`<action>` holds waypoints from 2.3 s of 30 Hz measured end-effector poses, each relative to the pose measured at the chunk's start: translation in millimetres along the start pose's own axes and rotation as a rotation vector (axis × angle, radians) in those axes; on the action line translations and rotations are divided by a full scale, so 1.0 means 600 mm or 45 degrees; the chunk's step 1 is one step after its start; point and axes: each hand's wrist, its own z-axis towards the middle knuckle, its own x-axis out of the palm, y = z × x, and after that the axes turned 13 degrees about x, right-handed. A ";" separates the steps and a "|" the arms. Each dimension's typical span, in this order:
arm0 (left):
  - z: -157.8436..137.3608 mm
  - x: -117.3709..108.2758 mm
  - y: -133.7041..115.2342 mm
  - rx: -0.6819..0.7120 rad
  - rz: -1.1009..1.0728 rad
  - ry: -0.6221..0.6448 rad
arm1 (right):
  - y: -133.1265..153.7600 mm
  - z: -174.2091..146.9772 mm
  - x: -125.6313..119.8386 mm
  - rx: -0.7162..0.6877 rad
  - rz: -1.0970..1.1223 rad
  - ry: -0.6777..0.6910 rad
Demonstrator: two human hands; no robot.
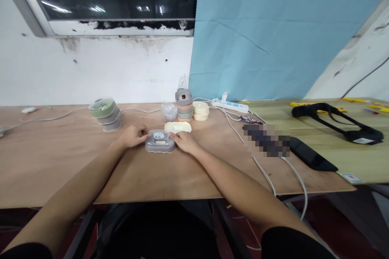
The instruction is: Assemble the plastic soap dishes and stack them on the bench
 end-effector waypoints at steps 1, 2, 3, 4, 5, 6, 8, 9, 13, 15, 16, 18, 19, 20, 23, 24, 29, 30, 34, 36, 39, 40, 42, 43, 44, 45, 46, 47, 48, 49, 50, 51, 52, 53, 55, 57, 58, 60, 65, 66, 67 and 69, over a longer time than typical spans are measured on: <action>0.001 -0.002 -0.003 0.020 0.008 -0.063 | 0.000 0.000 0.000 0.009 0.002 0.001; 0.002 -0.003 -0.006 0.054 0.019 -0.121 | 0.000 0.000 -0.001 0.016 0.004 0.001; 0.004 -0.003 -0.009 0.095 0.033 -0.163 | -0.001 -0.001 -0.002 0.020 0.008 0.001; 0.005 -0.003 -0.010 0.138 0.048 -0.185 | -0.001 -0.002 -0.004 0.014 0.013 0.007; 0.007 -0.002 -0.009 0.166 0.064 -0.192 | -0.002 -0.003 -0.006 -0.007 0.018 0.026; 0.007 -0.001 -0.007 0.169 0.082 -0.194 | -0.002 -0.004 -0.008 -0.046 0.021 0.066; 0.007 0.003 0.005 0.094 0.129 -0.229 | -0.002 -0.008 -0.011 -0.162 0.014 0.198; 0.006 0.005 0.012 0.024 0.154 -0.275 | -0.002 -0.011 -0.012 -0.222 0.004 0.267; -0.004 0.002 0.031 -0.165 0.172 -0.547 | 0.000 -0.020 -0.006 -0.317 -0.017 0.360; -0.007 -0.004 0.024 -0.119 0.128 -0.599 | 0.001 -0.022 0.000 -0.321 -0.010 0.336; -0.006 -0.007 0.016 -0.057 0.103 -0.581 | 0.001 -0.022 0.002 -0.324 -0.005 0.320; -0.002 -0.010 -0.005 0.100 0.056 -0.427 | 0.001 -0.021 0.005 -0.330 0.004 0.292; 0.002 -0.010 -0.017 0.172 0.030 -0.310 | 0.000 -0.020 0.006 -0.331 0.008 0.282; 0.006 -0.008 -0.028 0.240 0.001 -0.186 | 0.000 -0.019 0.006 -0.332 0.013 0.273; 0.016 0.001 -0.051 0.344 -0.036 0.008 | 0.000 -0.018 0.004 -0.344 0.024 0.271; 0.018 0.005 -0.055 0.340 -0.014 0.025 | 0.000 -0.019 0.003 -0.347 0.026 0.271; 0.017 0.018 -0.042 0.204 0.200 0.025 | 0.001 -0.021 -0.001 -0.326 0.029 0.283; 0.015 0.020 -0.034 0.160 0.240 0.016 | 0.002 -0.022 -0.001 -0.321 0.030 0.286; 0.003 0.021 0.008 -0.053 0.366 -0.007 | 0.002 -0.022 -0.005 -0.320 0.044 0.253; -0.004 0.020 0.028 -0.126 0.395 0.012 | 0.002 -0.020 -0.009 -0.312 0.062 0.193; -0.011 0.019 0.049 -0.187 0.401 0.044 | -0.004 -0.012 -0.017 -0.276 0.100 0.048; -0.012 0.019 0.053 -0.198 0.394 0.044 | -0.008 -0.008 -0.021 -0.262 0.112 -0.012; -0.012 0.019 0.057 -0.219 0.381 0.007 | -0.017 0.002 -0.029 -0.222 0.135 -0.146; -0.012 0.018 0.058 -0.232 0.379 -0.025 | -0.022 0.007 -0.033 -0.194 0.143 -0.213; -0.012 0.019 0.060 -0.244 0.381 -0.060 | -0.028 0.012 -0.036 -0.163 0.148 -0.272; -0.011 0.019 0.061 -0.254 0.389 -0.091 | -0.033 0.018 -0.039 -0.140 0.148 -0.322; -0.012 0.019 0.063 -0.264 0.401 -0.119 | -0.039 0.023 -0.041 -0.133 0.144 -0.364; -0.012 0.019 0.065 -0.275 0.419 -0.143 | -0.044 0.028 -0.042 -0.145 0.137 -0.396; -0.013 0.019 0.068 -0.287 0.439 -0.164 | -0.049 0.033 -0.041 -0.169 0.129 -0.425; -0.014 0.019 0.070 -0.302 0.462 -0.183 | -0.054 0.038 -0.040 -0.195 0.121 -0.453; -0.016 0.020 0.073 -0.319 0.486 -0.199 | -0.059 0.043 -0.039 -0.212 0.114 -0.481; -0.017 0.020 0.076 -0.335 0.506 -0.208 | -0.064 0.047 -0.037 -0.211 0.106 -0.507; -0.018 0.020 0.078 -0.348 0.522 -0.211 | -0.068 0.051 -0.036 -0.192 0.100 -0.529; -0.019 0.019 0.079 -0.359 0.532 -0.210 | -0.072 0.055 -0.035 -0.162 0.094 -0.546; -0.020 0.018 0.081 -0.376 0.533 -0.198 | -0.080 0.061 -0.035 -0.101 0.085 -0.559; -0.020 0.017 0.081 -0.388 0.524 -0.177 | -0.085 0.064 -0.036 -0.050 0.080 -0.544; -0.020 0.017 0.080 -0.396 0.522 -0.162 | -0.086 0.065 -0.036 -0.030 0.075 -0.523; -0.019 0.016 0.079 -0.414 0.532 -0.124 | -0.086 0.066 -0.036 0.002 0.054 -0.472; -0.019 0.019 0.077 -0.483 0.599 -0.049 | -0.083 0.063 -0.027 0.016 -0.033 -0.363; -0.019 0.019 0.077 -0.497 0.612 -0.041 | -0.082 0.062 -0.025 0.010 -0.047 -0.335; -0.019 0.020 0.078 -0.510 0.623 -0.036 | -0.080 0.061 -0.024 0.001 -0.058 -0.308; -0.019 0.020 0.078 -0.529 0.638 -0.036 | -0.078 0.057 -0.023 -0.019 -0.071 -0.268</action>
